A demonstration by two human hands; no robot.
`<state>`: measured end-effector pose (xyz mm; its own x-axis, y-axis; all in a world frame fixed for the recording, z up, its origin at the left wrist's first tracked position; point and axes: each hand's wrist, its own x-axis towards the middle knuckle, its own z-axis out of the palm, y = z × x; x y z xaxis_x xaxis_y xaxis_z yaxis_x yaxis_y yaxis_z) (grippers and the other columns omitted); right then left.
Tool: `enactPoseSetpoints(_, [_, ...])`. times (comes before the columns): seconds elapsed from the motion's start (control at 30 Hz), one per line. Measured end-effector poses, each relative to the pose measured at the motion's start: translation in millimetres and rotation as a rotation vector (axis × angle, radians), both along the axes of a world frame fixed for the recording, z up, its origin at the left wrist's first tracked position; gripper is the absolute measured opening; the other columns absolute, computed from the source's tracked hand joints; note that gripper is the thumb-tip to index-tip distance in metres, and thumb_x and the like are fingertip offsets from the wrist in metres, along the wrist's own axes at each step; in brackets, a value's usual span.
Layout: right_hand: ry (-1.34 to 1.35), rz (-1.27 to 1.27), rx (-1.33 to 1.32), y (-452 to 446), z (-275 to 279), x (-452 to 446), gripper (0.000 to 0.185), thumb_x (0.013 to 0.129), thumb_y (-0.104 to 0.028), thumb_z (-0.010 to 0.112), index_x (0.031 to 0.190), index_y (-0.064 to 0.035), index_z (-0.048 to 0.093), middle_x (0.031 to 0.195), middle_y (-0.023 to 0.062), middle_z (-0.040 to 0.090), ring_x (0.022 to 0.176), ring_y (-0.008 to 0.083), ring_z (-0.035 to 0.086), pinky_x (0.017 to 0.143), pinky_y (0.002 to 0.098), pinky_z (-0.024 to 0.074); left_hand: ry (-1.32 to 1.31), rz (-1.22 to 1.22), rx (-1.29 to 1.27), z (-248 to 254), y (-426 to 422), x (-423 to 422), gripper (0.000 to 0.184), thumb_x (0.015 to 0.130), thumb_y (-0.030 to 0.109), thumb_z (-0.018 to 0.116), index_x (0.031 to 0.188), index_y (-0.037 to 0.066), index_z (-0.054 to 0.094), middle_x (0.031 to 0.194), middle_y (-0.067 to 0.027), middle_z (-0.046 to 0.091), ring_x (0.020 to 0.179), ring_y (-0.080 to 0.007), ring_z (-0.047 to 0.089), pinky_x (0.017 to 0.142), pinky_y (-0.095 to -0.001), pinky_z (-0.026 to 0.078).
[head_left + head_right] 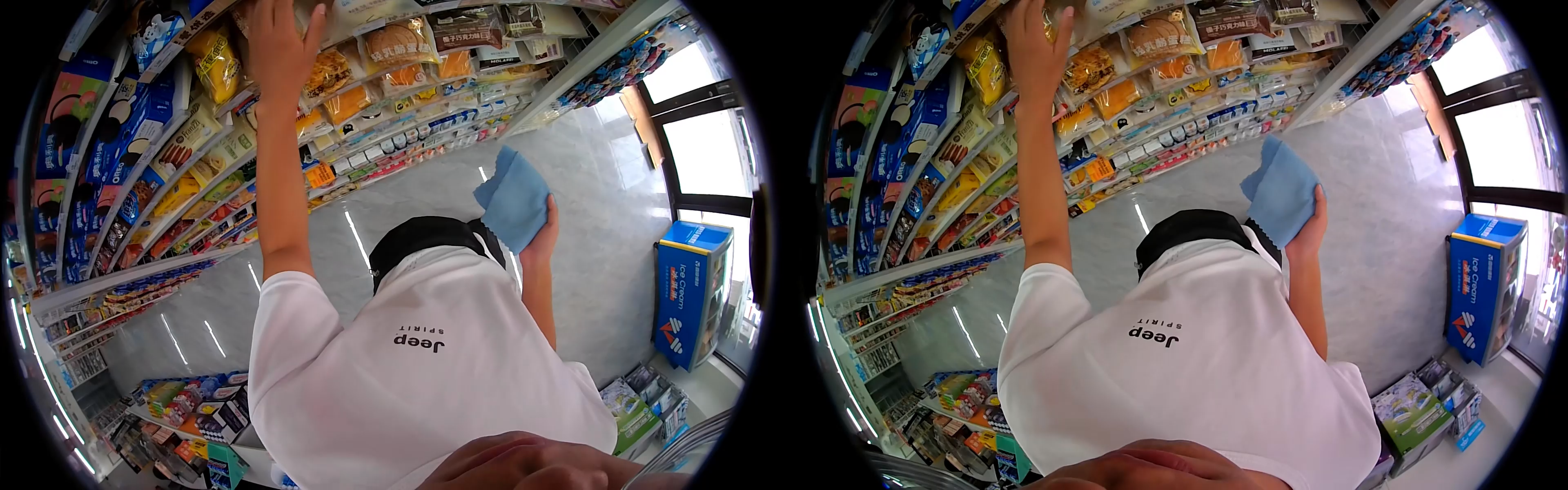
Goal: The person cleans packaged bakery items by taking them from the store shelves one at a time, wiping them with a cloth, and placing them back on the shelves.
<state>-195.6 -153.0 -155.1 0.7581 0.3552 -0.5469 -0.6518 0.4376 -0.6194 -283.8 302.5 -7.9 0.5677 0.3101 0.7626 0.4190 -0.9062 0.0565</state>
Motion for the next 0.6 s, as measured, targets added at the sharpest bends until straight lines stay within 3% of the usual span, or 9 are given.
enactPoseSetpoints(0.07, [-0.006, -0.010, 0.003, -1.1, -1.3, 1.8, 0.055, 0.102, -0.041, 0.048, 0.139, -0.0014, 0.049, 0.135, 0.0134, 0.057, 0.123, 0.0286, 0.058, 0.105, 0.0425, 0.0465, 0.126, -0.103, -0.161, 17.6, -17.0, 8.1, 0.060, 0.098, 0.037, 0.062, 0.147, 0.007, 0.043, 0.154, -0.0181, 0.037, 0.140, -0.0394, 0.037, 0.113, -0.0513, 0.036])
enactPoseSetpoints(0.17, [-0.005, -0.020, 0.006, 0.7, 6.7, 2.1, 0.053, 0.101, -0.040, 0.049, 0.139, -0.0021, 0.049, 0.135, 0.0123, 0.058, 0.123, 0.0282, 0.058, 0.105, 0.0425, 0.0461, 0.251, -0.209, -0.162, 30.8, -27.9, 16.9, 0.068, 0.095, 0.042, 0.066, 0.148, 0.008, 0.042, 0.157, -0.0166, 0.032, 0.144, -0.0378, 0.033, 0.113, -0.0509, 0.037])
enactPoseSetpoints(0.27, [-0.006, -0.032, -0.002, -3.0, 1.6, 4.9, 0.053, 0.101, -0.040, 0.049, 0.139, -0.0028, 0.049, 0.136, 0.0117, 0.057, 0.123, 0.0281, 0.057, 0.106, 0.0427, 0.0455, 0.386, -0.111, -0.260, 44.5, -45.2, 26.4, 0.072, 0.092, 0.044, 0.069, 0.149, 0.008, 0.042, 0.159, -0.0155, 0.029, 0.146, -0.0369, 0.030, 0.113, -0.0506, 0.038])
enactPoseSetpoints(0.6, [-0.009, -0.071, -0.042, -10.8, -0.5, 5.4, 0.055, 0.100, -0.041, 0.051, 0.140, -0.0042, 0.048, 0.137, 0.0115, 0.057, 0.124, 0.0287, 0.056, 0.106, 0.0434, 0.0453, 0.352, -0.139, -0.202, 20.3, -26.1, 42.2, 0.067, 0.093, 0.036, 0.070, 0.147, 0.007, 0.044, 0.158, -0.0141, 0.032, 0.147, -0.0362, 0.027, 0.113, -0.0504, 0.038])
